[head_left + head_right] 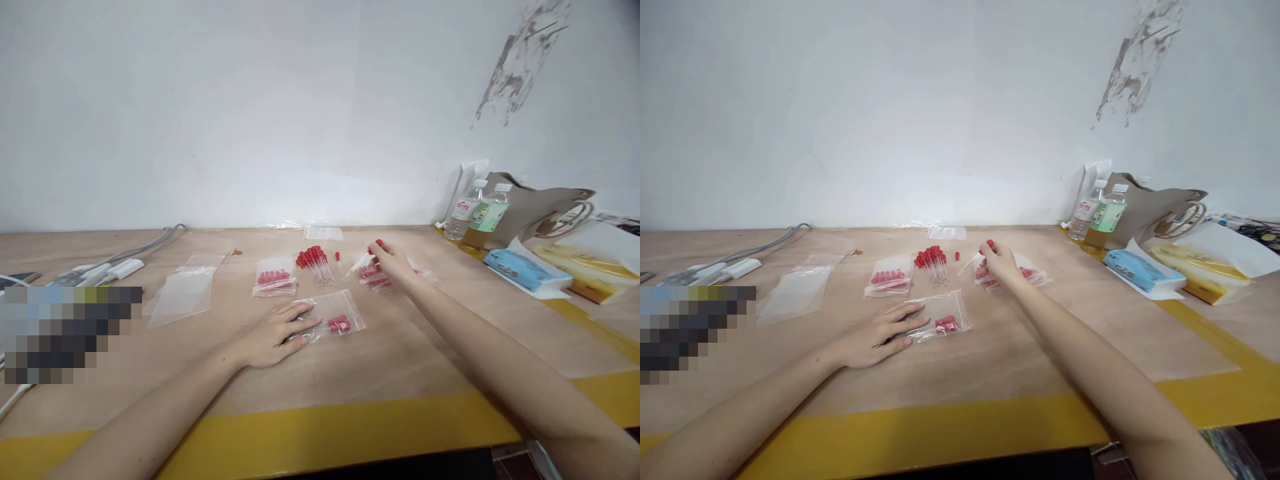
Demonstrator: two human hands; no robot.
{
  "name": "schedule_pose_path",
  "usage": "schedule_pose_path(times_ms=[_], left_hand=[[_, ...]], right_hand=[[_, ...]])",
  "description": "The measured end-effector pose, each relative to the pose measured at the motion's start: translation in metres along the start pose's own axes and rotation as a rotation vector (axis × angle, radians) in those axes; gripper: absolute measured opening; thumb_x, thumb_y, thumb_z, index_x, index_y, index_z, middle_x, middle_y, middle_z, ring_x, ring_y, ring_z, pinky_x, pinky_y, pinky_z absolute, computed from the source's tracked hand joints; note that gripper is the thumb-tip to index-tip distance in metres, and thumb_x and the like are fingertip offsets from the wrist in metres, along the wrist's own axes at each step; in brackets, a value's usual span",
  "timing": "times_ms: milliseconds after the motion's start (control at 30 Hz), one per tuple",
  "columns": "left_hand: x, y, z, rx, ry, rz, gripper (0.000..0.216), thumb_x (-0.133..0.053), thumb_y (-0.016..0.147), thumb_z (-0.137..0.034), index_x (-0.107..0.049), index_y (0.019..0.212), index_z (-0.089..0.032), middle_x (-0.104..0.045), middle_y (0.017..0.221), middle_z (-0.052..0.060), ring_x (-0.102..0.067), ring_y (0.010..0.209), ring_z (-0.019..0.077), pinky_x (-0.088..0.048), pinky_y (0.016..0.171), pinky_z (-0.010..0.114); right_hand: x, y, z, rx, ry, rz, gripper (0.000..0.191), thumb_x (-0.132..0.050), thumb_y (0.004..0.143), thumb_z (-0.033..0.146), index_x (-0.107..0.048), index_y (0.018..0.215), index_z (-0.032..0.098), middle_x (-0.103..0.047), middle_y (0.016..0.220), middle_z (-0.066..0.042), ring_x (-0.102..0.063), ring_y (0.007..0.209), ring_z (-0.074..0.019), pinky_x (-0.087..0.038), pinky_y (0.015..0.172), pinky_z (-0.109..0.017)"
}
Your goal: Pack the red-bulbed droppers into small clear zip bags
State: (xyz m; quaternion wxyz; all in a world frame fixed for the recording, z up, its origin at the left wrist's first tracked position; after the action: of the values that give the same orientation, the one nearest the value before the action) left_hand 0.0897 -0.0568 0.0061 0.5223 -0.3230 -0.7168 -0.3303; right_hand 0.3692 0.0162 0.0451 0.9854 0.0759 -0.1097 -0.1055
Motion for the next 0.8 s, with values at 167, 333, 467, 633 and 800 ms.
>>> schedule_pose_path(times_ms=[167,333,467,633,800], left_hand=[[0.000,0.000,0.000,0.005,0.010,0.013,0.042,-0.035,0.092,-0.039,-0.031,0.134,-0.034,-0.023,0.144,0.000,-0.021,0.131,0.0235,-0.022,0.105,0.044],[0.000,0.000,0.000,0.000,0.034,0.014,0.042,-0.034,0.092,-0.038,-0.032,0.134,-0.033,-0.023,0.144,0.001,-0.021,0.131,0.0231,-0.022,0.105,0.043],[-0.001,0.000,0.001,0.005,0.031,0.008,0.044,-0.034,0.092,-0.040,-0.028,0.135,-0.032,-0.023,0.144,0.001,-0.021,0.131,0.0234,-0.021,0.106,0.043],[-0.001,0.000,-0.001,0.033,0.007,0.005,0.053,-0.035,0.091,-0.042,-0.017,0.139,-0.029,-0.024,0.143,0.003,-0.022,0.131,0.0245,-0.022,0.106,0.043],[0.000,0.000,-0.002,0.038,0.000,-0.004,0.055,-0.034,0.091,-0.043,-0.014,0.140,-0.028,-0.025,0.143,0.004,-0.023,0.130,0.0247,-0.023,0.105,0.043]], right_hand=[[0.015,-0.033,-0.023,0.101,0.201,-0.045,0.033,-0.059,0.069,0.045,-0.042,0.087,0.022,-0.050,0.059,0.005,-0.052,0.048,-0.0105,-0.047,0.047,-0.024],[0.008,-0.041,-0.039,0.069,0.306,-0.112,0.038,-0.064,0.065,0.038,-0.037,0.088,0.023,-0.051,0.062,0.007,-0.052,0.048,-0.0087,-0.048,0.049,-0.023],[-0.004,-0.044,-0.045,-0.073,0.462,-0.113,0.034,-0.065,0.066,0.029,-0.037,0.083,0.023,-0.053,0.061,0.008,-0.054,0.048,-0.0081,-0.049,0.051,-0.023],[-0.014,-0.057,-0.045,-0.286,0.551,0.090,0.033,-0.072,0.059,0.020,-0.043,0.074,0.020,-0.060,0.063,0.004,-0.061,0.058,-0.0099,-0.052,0.064,-0.025],[-0.012,-0.061,-0.041,-0.155,0.228,0.340,0.030,-0.075,0.055,0.027,-0.051,0.070,0.017,-0.058,0.055,0.005,-0.052,0.046,-0.0068,-0.043,0.047,-0.020]])
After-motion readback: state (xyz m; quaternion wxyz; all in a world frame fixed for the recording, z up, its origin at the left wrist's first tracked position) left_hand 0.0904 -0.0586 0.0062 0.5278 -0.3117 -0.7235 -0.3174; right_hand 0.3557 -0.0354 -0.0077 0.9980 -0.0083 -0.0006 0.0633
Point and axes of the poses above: each hand's wrist, its own y-axis towards the middle knuckle, its own x-axis out of the back of the hand, z = x × y, the point moved 1 cm from there along y, towards the middle knuckle
